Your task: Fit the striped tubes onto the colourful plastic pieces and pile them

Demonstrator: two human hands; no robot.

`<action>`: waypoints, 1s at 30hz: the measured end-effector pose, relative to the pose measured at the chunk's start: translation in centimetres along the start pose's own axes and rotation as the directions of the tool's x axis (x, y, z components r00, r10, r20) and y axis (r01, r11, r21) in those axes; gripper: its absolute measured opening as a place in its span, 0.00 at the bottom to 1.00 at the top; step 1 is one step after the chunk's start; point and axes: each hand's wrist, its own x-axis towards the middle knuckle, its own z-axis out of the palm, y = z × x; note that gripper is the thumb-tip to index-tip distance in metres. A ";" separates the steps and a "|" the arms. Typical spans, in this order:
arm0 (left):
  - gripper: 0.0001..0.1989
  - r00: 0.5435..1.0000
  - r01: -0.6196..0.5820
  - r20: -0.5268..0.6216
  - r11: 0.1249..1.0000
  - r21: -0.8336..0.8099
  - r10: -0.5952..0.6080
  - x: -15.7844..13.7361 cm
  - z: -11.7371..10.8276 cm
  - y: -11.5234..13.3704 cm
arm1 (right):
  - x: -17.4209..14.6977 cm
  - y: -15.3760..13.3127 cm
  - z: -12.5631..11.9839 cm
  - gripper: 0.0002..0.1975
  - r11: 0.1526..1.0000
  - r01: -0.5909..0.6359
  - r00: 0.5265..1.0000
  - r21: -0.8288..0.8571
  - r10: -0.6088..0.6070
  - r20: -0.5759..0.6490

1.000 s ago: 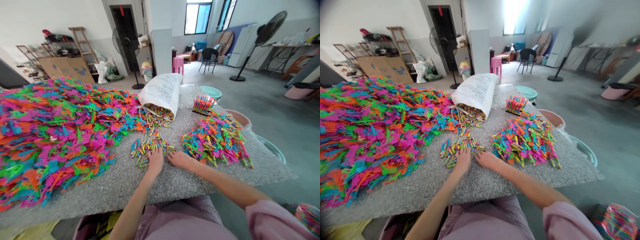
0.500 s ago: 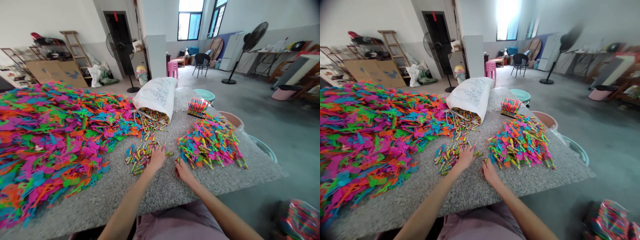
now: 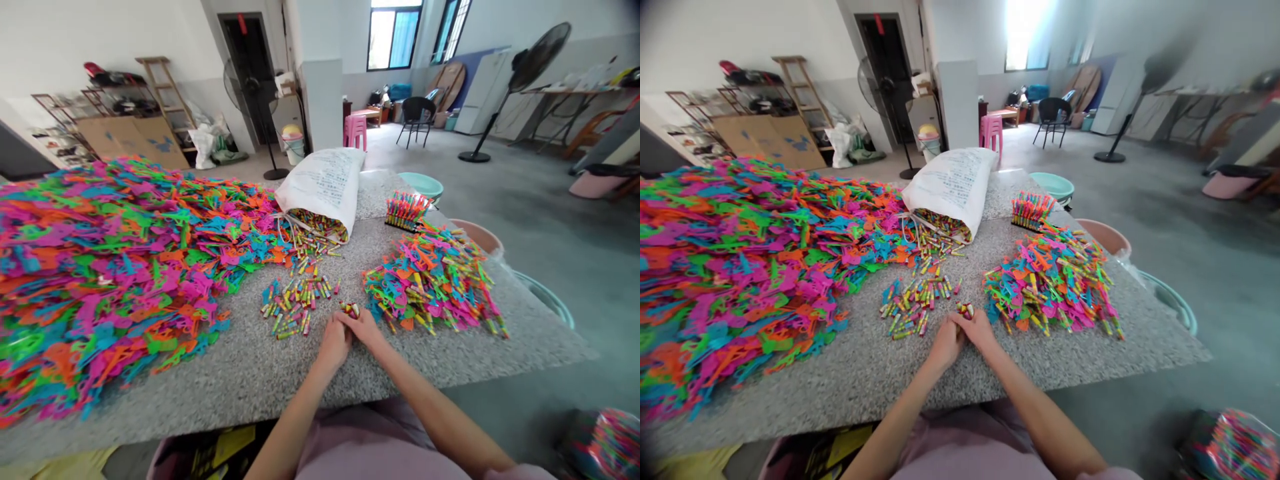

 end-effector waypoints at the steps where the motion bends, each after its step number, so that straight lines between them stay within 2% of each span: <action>1: 0.15 0.999 -0.031 0.013 0.999 -0.028 0.031 -0.3 -0.2 0.0 | -0.2 -0.2 0.1 0.20 1.000 0.009 1.000 0.020 -0.009 -0.004; 4: 0.12 0.995 -0.095 -0.001 0.988 -0.121 0.096 -1.1 -0.8 0.1 | -0.8 -0.8 0.7 0.19 0.996 0.041 0.999 0.082 -0.039 -0.028; 7: 0.07 0.984 -0.086 -0.170 0.983 -0.162 0.058 -1.7 -1.1 0.1 | -1.5 -1.0 1.6 0.18 0.987 0.080 0.996 0.142 -0.074 -0.045; 9: 0.07 0.964 -0.085 -0.262 0.988 -0.128 0.049 -2.2 -1.5 -0.2 | -1.7 -0.6 1.8 0.18 0.987 0.131 0.990 0.096 -0.125 -0.070; 11: 0.07 0.954 -0.088 -0.288 0.996 -0.006 0.083 -2.9 -2.3 -1.0 | -1.7 0.2 1.4 0.18 0.975 0.203 0.974 -0.086 -0.210 -0.086; 13: 0.11 0.940 -0.040 -0.327 0.980 0.193 0.103 -3.6 -3.7 -2.1 | -1.7 1.0 0.8 0.14 0.931 0.252 0.958 -0.262 -0.279 -0.069; 16: 0.15 0.904 0.120 -0.418 0.886 0.447 0.089 -4.3 -5.8 -3.9 | -1.9 1.7 0.3 0.10 0.887 0.303 0.942 -0.348 -0.333 -0.028; 19: 0.15 0.909 0.143 -0.403 0.831 0.538 0.105 -4.0 -6.8 -4.8 | -2.3 1.0 0.9 0.08 0.827 0.397 0.914 -0.399 -0.397 0.087; 21: 0.14 0.914 0.126 -0.390 0.836 0.535 0.112 -3.4 -7.2 -5.0 | -2.3 0.1 1.7 0.10 0.755 0.508 0.861 -0.415 -0.425 0.281; 23: 0.14 0.917 0.132 -0.392 0.865 0.485 0.080 -2.5 -7.6 -5.0 | -1.7 -1.1 2.6 0.16 0.613 0.653 0.745 -0.445 -0.417 0.520; 25: 0.13 0.935 0.171 -0.355 0.901 0.399 -0.020 -1.3 -8.3 -5.0 | -0.7 -2.1 3.7 0.17 0.467 0.757 0.632 -0.456 -0.345 0.694; 27: 0.11 0.955 0.218 -0.268 0.919 0.329 -0.131 0.0 -9.2 -5.1 | 0.5 -2.7 4.8 0.14 0.431 0.782 0.592 -0.450 -0.293 0.751; 30: 0.06 0.964 0.254 -0.158 0.915 0.312 -0.213 1.8 -10.4 -5.3 | 1.5 -3.1 5.6 0.11 0.482 0.765 0.598 -0.426 -0.288 0.748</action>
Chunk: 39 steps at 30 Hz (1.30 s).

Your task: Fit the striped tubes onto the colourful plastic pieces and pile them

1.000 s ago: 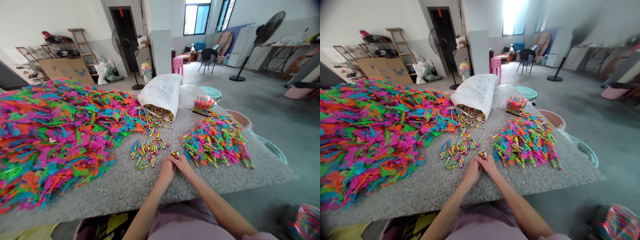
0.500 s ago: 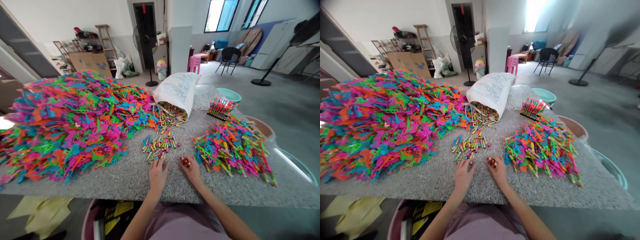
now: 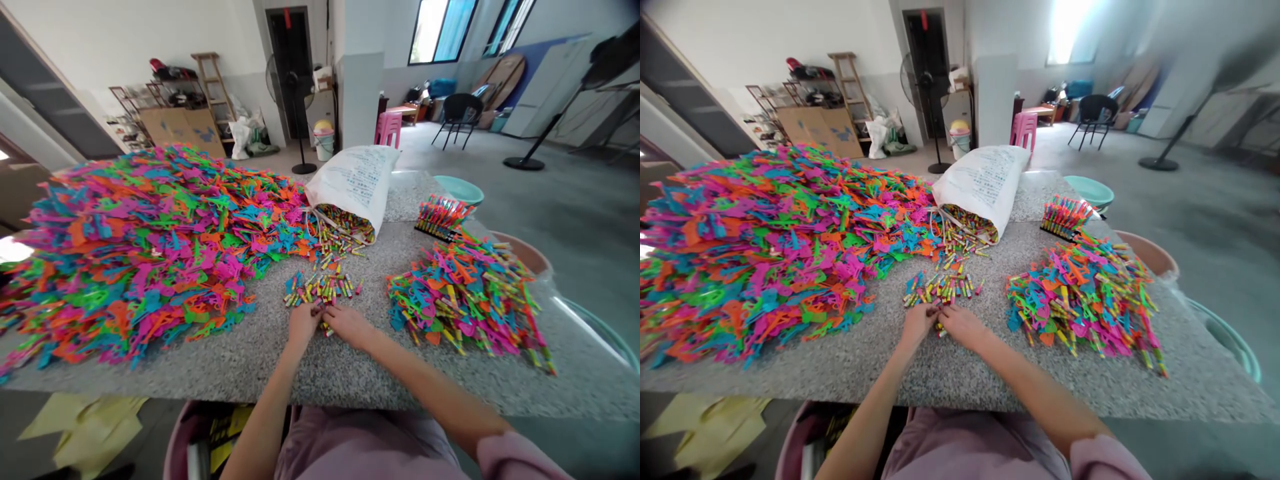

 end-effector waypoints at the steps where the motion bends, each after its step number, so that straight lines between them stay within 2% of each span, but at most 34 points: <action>1: 0.04 1.000 0.000 0.012 1.000 0.002 0.000 0.4 -0.2 0.0 | 0.0 0.1 0.0 0.10 1.000 -0.008 1.000 0.025 0.008 -0.009; 4: 0.06 1.000 -0.007 0.000 1.000 -0.017 0.007 0.7 -0.5 0.5 | -1.5 0.7 -0.2 0.07 0.989 -0.059 0.995 0.134 0.069 -0.072; 6: 0.08 0.999 -0.023 -0.040 0.998 -0.063 0.021 0.2 0.0 1.1 | -2.9 1.4 -0.2 0.03 0.962 -0.120 0.976 0.244 0.160 -0.150; 7: 0.09 0.998 -0.035 -0.054 0.996 -0.088 0.030 -0.2 0.5 1.6 | -3.5 1.7 -0.2 0.02 0.938 -0.154 0.956 0.311 0.222 -0.194; 10: 0.13 0.995 -0.096 -0.064 0.957 -0.274 0.082 -1.7 2.6 3.1 | -4.2 2.3 0.2 0.14 0.825 -0.211 0.861 0.523 0.411 -0.300; 12: 0.12 0.987 -0.155 -0.115 0.887 -0.435 0.116 -2.6 4.0 4.2 | -3.8 2.1 0.6 0.17 0.744 -0.192 0.811 0.640 0.487 -0.324; 14: 0.12 0.970 -0.221 -0.203 0.834 -0.506 0.134 -3.5 4.6 5.0 | -3.3 1.7 0.9 0.17 0.676 -0.154 0.785 0.720 0.526 -0.326; 17: 0.15 0.943 -0.312 -0.255 0.838 -0.449 0.214 -4.7 4.0 5.3 | -3.0 1.4 1.1 0.16 0.605 -0.100 0.765 0.790 0.554 -0.328; 19: 0.18 0.923 -0.357 -0.279 0.862 -0.360 0.266 -5.5 3.0 4.5 | -3.3 1.6 1.2 0.16 0.586 -0.077 0.735 0.806 0.580 -0.351; 20: 0.19 0.916 -0.345 -0.311 0.896 -0.281 0.255 -5.8 2.7 3.8 | -3.6 1.9 1.3 0.16 0.610 -0.090 0.719 0.788 0.587 -0.373; 22: 0.26 0.907 -0.200 -0.393 0.977 -0.077 0.154 -6.0 2.6 2.0 | -4.2 2.5 1.7 0.15 0.698 -0.156 0.705 0.699 0.574 -0.417; 24: 0.34 0.901 -0.003 -0.431 0.996 0.093 0.043 -5.5 3.2 0.3 | -4.7 2.9 2.3 0.14 0.777 -0.218 0.728 0.590 0.532 -0.432; 25: 0.36 0.909 0.052 -0.417 0.987 0.151 0.016 -4.9 3.6 -0.3 | -4.9 3.1 2.5 0.13 0.804 -0.231 0.746 0.548 0.508 -0.431; 26: 0.36 0.922 0.064 -0.386 0.979 0.194 0.016 -4.1 4.0 -0.8 | -5.1 3.1 2.8 0.12 0.821 -0.235 0.755 0.521 0.492 -0.433; 28: 0.39 0.946 0.003 -0.315 0.970 0.243 0.076 -2.4 4.3 -1.0 | -5.5 3.1 3.2 0.13 0.836 -0.244 0.753 0.491 0.483 -0.447; 30: 0.42 0.940 -0.078 -0.304 0.964 0.253 0.155 -0.8 3.4 -1.1 | -5.8 3.1 3.4 0.15 0.821 -0.267 0.734 0.505 0.513 -0.445; 32: 0.41 0.901 -0.068 -0.404 0.972 0.226 0.157 0.4 1.0 -1.8 | -6.1 3.2 3.5 0.20 0.777 -0.276 0.698 0.565 0.566 -0.439; 33: 0.37 0.866 -0.004 -0.490 0.982 0.191 0.099 0.8 -0.6 -2.5 | -6.1 3.2 3.5 0.22 0.761 -0.271 0.681 0.590 0.585 -0.442; 34: 0.34 0.802 0.123 -0.596 0.985 0.118 -0.029 1.1 -2.4 -3.5 | -6.1 3.3 3.6 0.23 0.752 -0.264 0.670 0.604 0.593 -0.447; 35: 0.33 0.708 0.295 -0.674 0.955 0.012 -0.210 1.3 -4.2 -4.6 | -6.0 3.4 3.6 0.24 0.750 -0.259 0.665 0.609 0.595 -0.451; 36: 0.34 0.591 0.445 -0.706 0.887 -0.119 -0.391 1.5 -5.9 -5.8 | -5.9 3.5 3.6 0.23 0.752 -0.260 0.671 0.605 0.592 -0.447; 37: 0.34 0.527 0.515 -0.689 0.832 -0.206 -0.497 1.7 -7.5 -7.0 | -5.7 3.5 3.7 0.22 0.757 -0.267 0.683 0.596 0.585 -0.437; 38: 0.33 0.507 0.540 -0.671 0.806 -0.243 -0.542 1.8 -8.8 -8.0 | -5.6 3.6 3.8 0.21 0.762 -0.277 0.693 0.585 0.580 -0.428; 39: 0.31 0.510 0.543 -0.647 0.796 -0.268 -0.566 1.8 -9.8 -8.7 | -5.4 3.8 3.8 0.20 0.766 -0.288 0.702 0.574 0.577 -0.417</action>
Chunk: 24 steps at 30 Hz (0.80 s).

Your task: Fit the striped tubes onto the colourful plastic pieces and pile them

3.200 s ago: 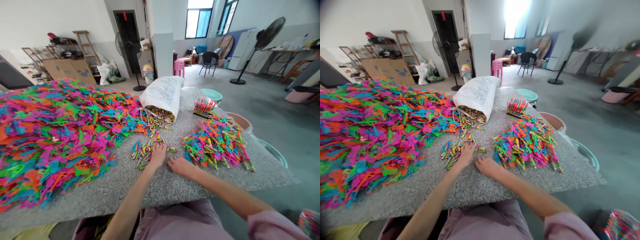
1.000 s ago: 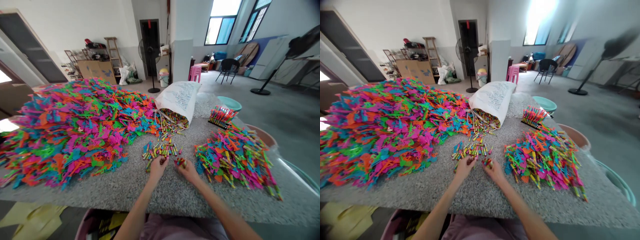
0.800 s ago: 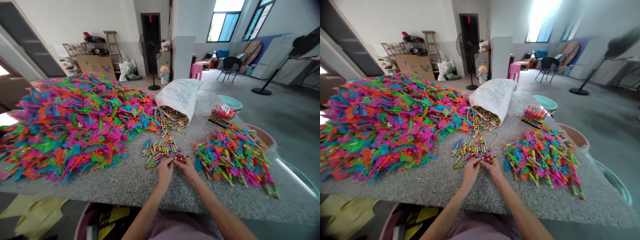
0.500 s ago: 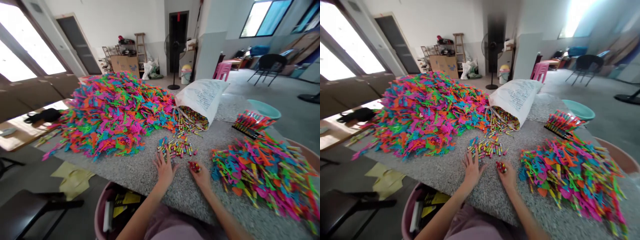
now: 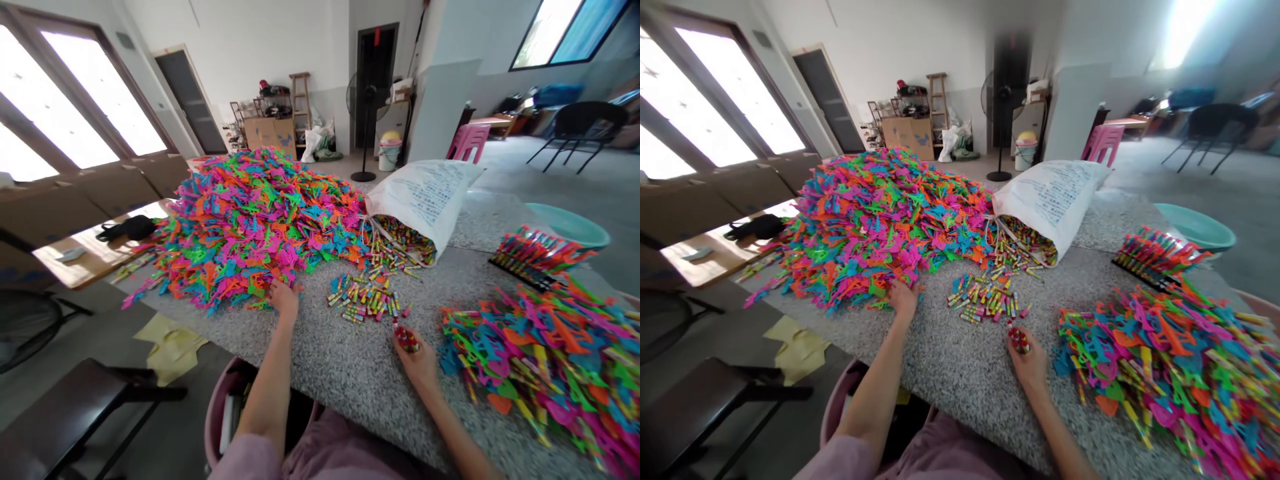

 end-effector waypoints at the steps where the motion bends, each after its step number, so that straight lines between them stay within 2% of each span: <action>1: 0.27 0.999 -0.012 0.031 1.000 -0.021 0.013 0.7 -0.5 -0.3 | 0.1 0.1 0.1 0.19 1.000 -0.005 1.000 -0.011 0.005 0.008; 4: 0.17 0.989 -0.068 0.118 0.989 -0.132 0.084 -0.2 -1.8 -0.5 | 0.1 -0.1 -0.1 0.17 1.000 0.008 1.000 -0.001 -0.008 -0.012; 6: 0.15 0.968 -0.098 0.203 0.971 -0.219 0.144 -2.9 -2.6 -0.4 | -0.1 -1.2 -0.6 0.14 0.998 0.058 0.998 0.035 -0.057 -0.032; 8: 0.15 0.911 -0.083 0.355 0.937 -0.339 0.209 -6.6 -3.4 -0.1 | -0.5 -3.5 -1.3 0.12 0.987 0.134 0.991 0.087 -0.134 0.003; 9: 0.16 0.857 -0.033 0.456 0.909 -0.415 0.239 -8.5 -3.9 0.2 | -0.6 -4.9 -1.7 0.11 0.978 0.176 0.982 0.113 -0.182 0.047; 11: 0.20 0.656 0.279 0.696 0.763 -0.584 0.292 -12.0 -4.9 0.9 | -0.8 -7.9 -2.4 0.10 0.943 0.299 0.929 0.145 -0.322 0.180; 12: 0.22 0.559 0.425 0.769 0.689 -0.587 0.310 -13.4 -5.5 1.4 | -0.8 -9.2 -2.6 0.12 0.916 0.371 0.891 0.151 -0.397 0.221; 13: 0.25 0.481 0.548 0.816 0.616 -0.566 0.321 -14.4 -5.9 2.0 | -0.7 -10.2 -2.8 0.14 0.895 0.416 0.861 0.157 -0.444 0.248; 14: 0.25 0.437 0.622 0.840 0.567 -0.540 0.320 -15.2 -6.2 2.5 | -0.8 -10.8 -3.0 0.15 0.886 0.436 0.845 0.160 -0.464 0.265; 15: 0.24 0.416 0.664 0.852 0.533 -0.524 0.318 -15.8 -6.4 3.0 | -0.9 -11.1 -3.1 0.16 0.890 0.429 0.849 0.154 -0.456 0.268; 17: 0.20 0.388 0.695 0.860 0.509 -0.509 0.330 -16.6 -6.2 3.7 | -1.3 -11.0 -3.0 0.14 0.931 0.344 0.902 0.124 -0.364 0.231; 19: 0.21 0.371 0.648 0.850 0.551 -0.526 0.374 -17.4 -5.4 4.1 | -1.9 -10.5 -2.8 0.09 0.972 0.203 0.971 0.117 -0.215 0.106; 20: 0.22 0.390 0.587 0.828 0.585 -0.560 0.402 -17.9 -4.8 4.3 | -2.0 -10.4 -2.7 0.08 0.980 0.128 0.991 0.150 -0.134 0.027; 22: 0.22 0.473 0.430 0.754 0.628 -0.649 0.455 -18.8 -3.8 4.5 | -2.1 -10.4 -2.6 0.08 0.959 -0.007 0.998 0.284 0.023 -0.056; 23: 0.21 0.508 0.364 0.715 0.633 -0.683 0.480 -19.3 -3.4 4.7 | -2.1 -10.5 -2.7 0.09 0.930 -0.070 0.995 0.360 0.089 -0.036; 24: 0.20 0.517 0.326 0.692 0.632 -0.703 0.504 -19.6 -3.2 4.8 | -2.0 -10.6 -3.0 0.10 0.896 -0.132 0.990 0.425 0.138 0.018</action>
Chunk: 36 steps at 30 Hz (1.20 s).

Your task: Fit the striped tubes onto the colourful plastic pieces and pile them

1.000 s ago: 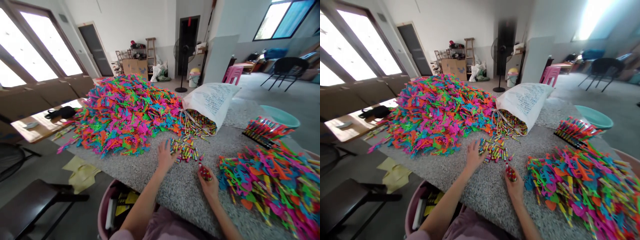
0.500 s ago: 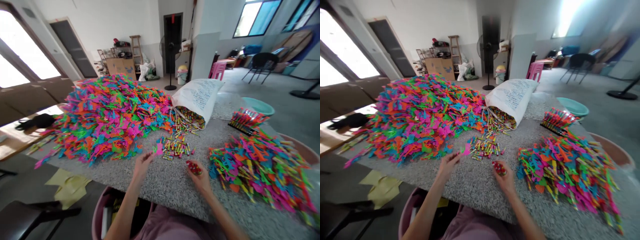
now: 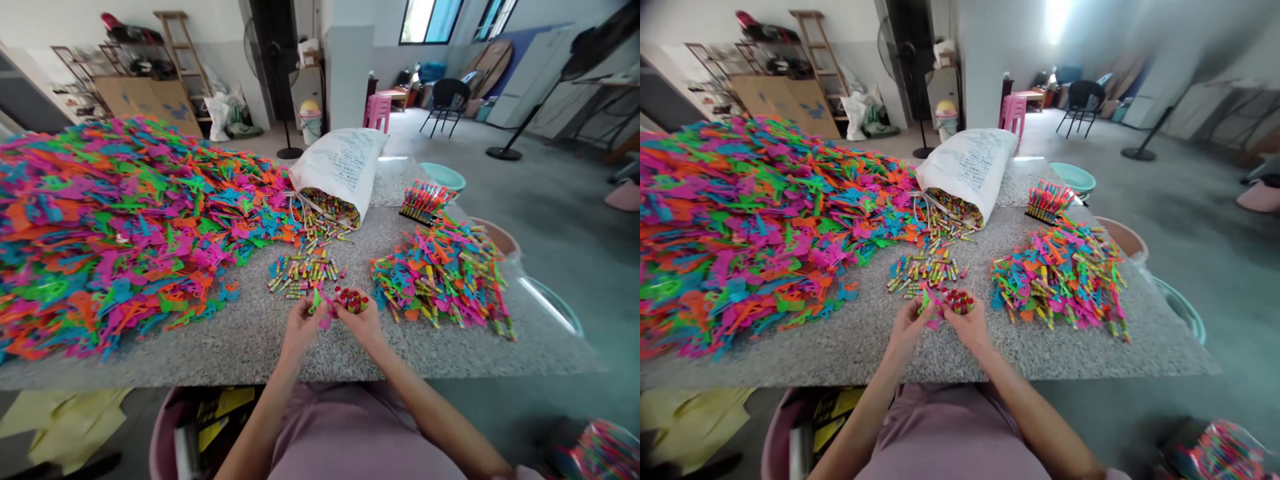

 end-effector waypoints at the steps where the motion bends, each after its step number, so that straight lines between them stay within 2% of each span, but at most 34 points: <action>1: 0.19 1.000 -0.004 0.026 1.000 0.003 0.004 0.0 0.3 0.0 | 0.0 -0.3 -0.3 0.11 0.997 -0.061 0.997 0.052 0.059 0.044; 3: 0.20 0.997 0.031 0.073 0.999 -0.025 -0.029 -0.3 0.7 0.3 | -0.4 -0.9 -1.1 0.13 0.987 -0.138 0.986 0.087 0.129 0.104; 5: 0.24 0.997 0.066 0.041 0.994 -0.083 -0.062 -0.8 0.9 0.8 | -1.1 -1.5 -2.3 0.13 0.988 -0.145 0.986 0.057 0.139 0.097; 8: 0.24 0.993 0.091 -0.052 0.972 -0.217 -0.104 -1.6 1.4 1.6 | -2.6 -2.2 -3.7 0.12 0.993 -0.099 0.994 -0.057 0.102 0.046; 10: 0.20 0.991 0.109 -0.042 0.958 -0.264 -0.124 -2.2 2.0 1.9 | -3.3 -2.8 -4.3 0.12 0.988 -0.015 0.999 -0.152 0.022 0.043; 13: 0.16 0.994 0.112 0.014 0.967 -0.229 -0.112 -2.8 2.8 2.4 | -3.8 -3.6 -4.8 0.11 0.950 0.166 0.984 -0.263 -0.141 0.112; 16: 0.15 0.996 0.079 0.049 0.983 -0.168 -0.071 -3.2 3.1 2.6 | -3.9 -4.0 -5.1 0.13 0.923 0.248 0.965 -0.295 -0.208 0.160; 26: 0.14 0.996 0.030 0.086 0.993 -0.114 -0.020 -3.0 2.9 2.0 | -3.9 -3.8 -5.9 0.19 0.874 0.335 0.937 -0.353 -0.272 0.219; 32: 0.15 0.996 0.028 0.089 0.997 -0.070 -0.021 -3.0 2.7 2.5 | -3.6 -3.6 -6.3 0.17 0.871 0.319 0.929 -0.375 -0.209 0.306; 34: 0.15 0.995 0.026 0.102 0.997 -0.071 -0.019 -3.0 2.7 2.4 | -3.6 -3.4 -6.5 0.17 0.829 0.365 0.905 -0.423 -0.209 0.371; 36: 0.14 0.996 0.021 0.090 0.995 -0.096 -0.012 -3.2 3.0 1.9 | -3.6 -3.1 -6.6 0.19 0.752 0.438 0.870 -0.493 -0.216 0.443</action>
